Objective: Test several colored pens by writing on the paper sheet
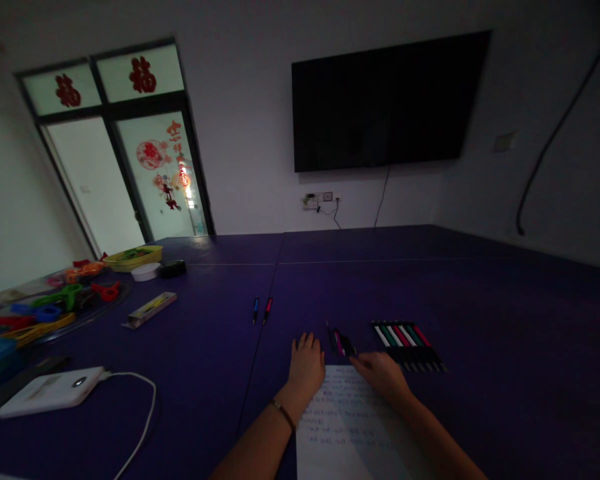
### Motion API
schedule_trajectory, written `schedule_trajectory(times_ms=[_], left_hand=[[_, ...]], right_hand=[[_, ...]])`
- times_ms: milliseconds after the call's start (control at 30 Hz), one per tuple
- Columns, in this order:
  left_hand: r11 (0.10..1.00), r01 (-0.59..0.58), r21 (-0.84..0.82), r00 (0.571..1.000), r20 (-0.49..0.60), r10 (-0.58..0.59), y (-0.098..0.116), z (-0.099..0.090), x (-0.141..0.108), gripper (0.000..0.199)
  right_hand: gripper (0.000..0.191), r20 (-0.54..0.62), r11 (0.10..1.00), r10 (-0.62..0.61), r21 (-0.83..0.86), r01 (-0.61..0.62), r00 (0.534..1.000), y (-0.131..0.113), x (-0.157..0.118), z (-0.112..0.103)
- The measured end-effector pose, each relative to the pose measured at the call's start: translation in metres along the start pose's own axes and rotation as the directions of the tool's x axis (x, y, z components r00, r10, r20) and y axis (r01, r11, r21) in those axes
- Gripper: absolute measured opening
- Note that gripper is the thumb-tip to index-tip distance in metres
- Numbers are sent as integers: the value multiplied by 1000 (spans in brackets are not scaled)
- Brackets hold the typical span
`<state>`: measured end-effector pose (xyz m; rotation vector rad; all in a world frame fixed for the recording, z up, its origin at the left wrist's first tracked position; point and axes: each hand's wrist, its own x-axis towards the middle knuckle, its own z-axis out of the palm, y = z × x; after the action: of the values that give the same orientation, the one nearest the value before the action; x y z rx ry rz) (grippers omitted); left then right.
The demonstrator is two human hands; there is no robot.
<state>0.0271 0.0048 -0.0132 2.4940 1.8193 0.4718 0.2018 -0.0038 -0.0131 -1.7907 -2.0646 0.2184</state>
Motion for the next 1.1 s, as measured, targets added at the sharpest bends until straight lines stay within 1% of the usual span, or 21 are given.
schedule_trajectory(times_ms=[167,367,500,800,967,1100], left_hand=[[1000,1,10,1000,12,-1,0,-1,1,42],[1000,-4,0,1000,6,4,0,0,1,42],[1000,1,0,1000,17,-1,0,-1,0,41],[1000,-2,8,1000,14,2,0,-2,0,42],[1000,-4,14,1000,22,4,0,-2,0,42],[1000,5,14,1000,7,-5,1,-1,-1,42]], right_hand=[[38,-13,1000,30,0,-30,999,0,-1,0],[40,-18,1000,-3,-11,3,1000,0,0,0],[39,-28,1000,0,0,0,1000,1,0,1],[38,-7,1000,15,-10,-15,1000,-2,-2,-2],[39,-9,1000,-6,7,6,1000,-1,-1,-2],[38,8,1000,11,5,-11,1000,0,0,0]])
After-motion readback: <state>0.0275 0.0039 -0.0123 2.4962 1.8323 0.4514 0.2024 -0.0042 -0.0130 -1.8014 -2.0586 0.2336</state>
